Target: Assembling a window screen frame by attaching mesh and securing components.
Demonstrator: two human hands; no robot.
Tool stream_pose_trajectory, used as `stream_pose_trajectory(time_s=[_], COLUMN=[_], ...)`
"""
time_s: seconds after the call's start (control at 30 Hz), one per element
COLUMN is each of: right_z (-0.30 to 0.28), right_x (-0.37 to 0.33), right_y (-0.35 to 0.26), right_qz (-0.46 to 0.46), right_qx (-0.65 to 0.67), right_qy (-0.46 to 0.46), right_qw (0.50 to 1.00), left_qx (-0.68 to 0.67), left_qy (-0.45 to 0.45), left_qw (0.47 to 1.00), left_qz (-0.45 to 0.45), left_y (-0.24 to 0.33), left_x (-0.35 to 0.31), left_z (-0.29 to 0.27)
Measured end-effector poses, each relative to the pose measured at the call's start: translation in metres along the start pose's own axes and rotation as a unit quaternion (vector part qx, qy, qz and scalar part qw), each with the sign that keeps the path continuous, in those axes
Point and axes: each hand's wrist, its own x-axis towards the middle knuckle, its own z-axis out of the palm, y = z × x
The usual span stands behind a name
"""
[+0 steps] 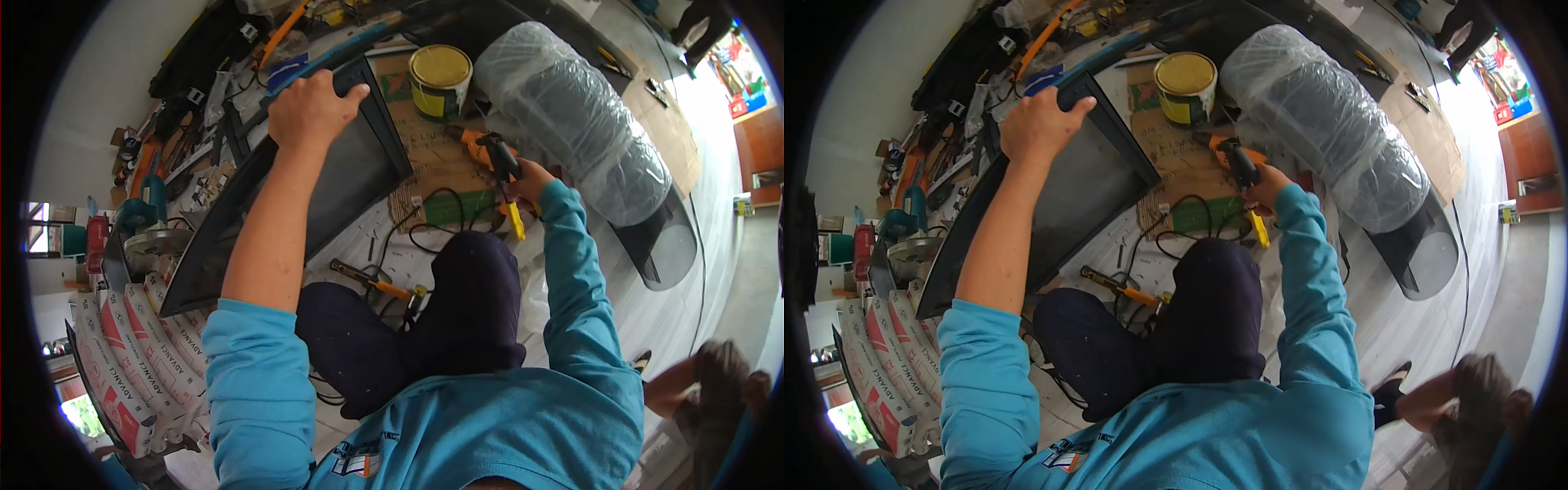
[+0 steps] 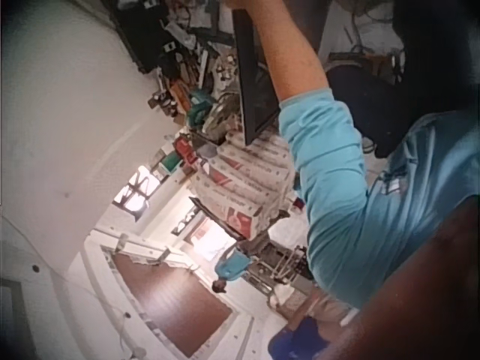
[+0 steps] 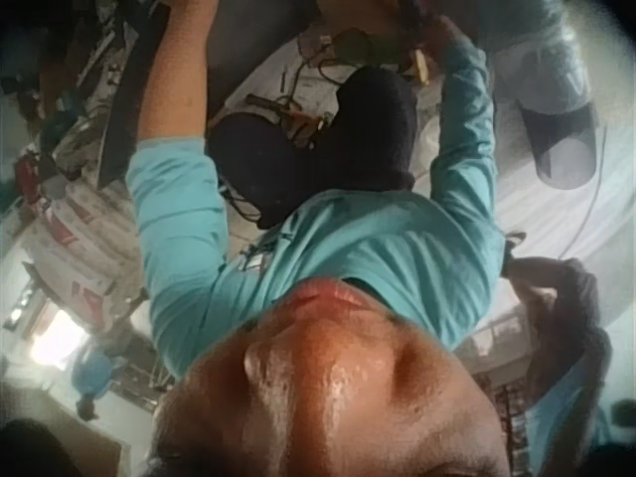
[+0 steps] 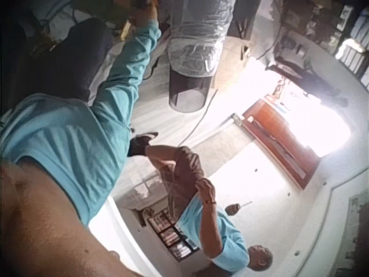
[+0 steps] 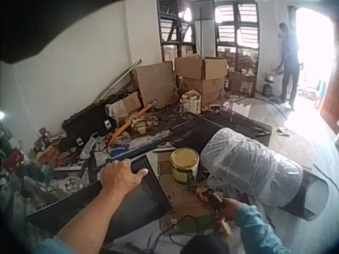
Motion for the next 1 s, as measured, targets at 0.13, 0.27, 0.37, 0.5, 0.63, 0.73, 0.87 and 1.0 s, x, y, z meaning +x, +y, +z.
stream_pose_trajectory(time_s=[0.13, 0.27, 0.37, 0.5, 0.63, 0.73, 0.87, 1.0], right_z=[0.012, 0.086, 0.141, 0.184, 0.191, 0.18, 0.159, 0.153], right_x=[-0.039, -0.044, -0.039, -0.066, -0.072, -0.07, -0.051, -0.029], right_y=[0.088, 0.205, 0.333, 0.32, 0.333, 0.318, 0.301, 0.29], right_qz=[0.001, 0.073, 0.09, 0.218, 0.286, 0.274, 0.122, -0.015], right_qx=[0.198, 0.192, 0.003, -0.102, -0.063, -0.056, -0.078, -0.147], right_qy=[0.026, 0.148, 0.304, 0.263, 0.249, 0.246, 0.252, 0.165], right_qw=[0.98, 0.967, 0.948, 0.934, 0.923, 0.928, 0.957, 0.975], left_qx=[-0.003, -0.018, -0.052, -0.061, -0.11, -0.129, -0.122, -0.086], left_qy=[-0.008, 0.039, 0.019, -0.012, -0.004, -0.082, -0.076, 0.107], left_qw=[1.0, 0.999, 0.998, 0.998, 0.991, 0.987, 0.987, 0.983], left_qz=[-0.001, -0.007, 0.017, 0.015, 0.071, 0.047, -0.073, -0.119], left_y=[0.012, 0.012, 0.03, 0.008, -0.02, -0.079, -0.191, -0.319], left_x=[0.001, -0.014, -0.018, -0.036, -0.044, -0.064, -0.13, -0.244], left_z=[-0.01, -0.006, -0.009, -0.012, -0.015, -0.04, -0.062, -0.07])
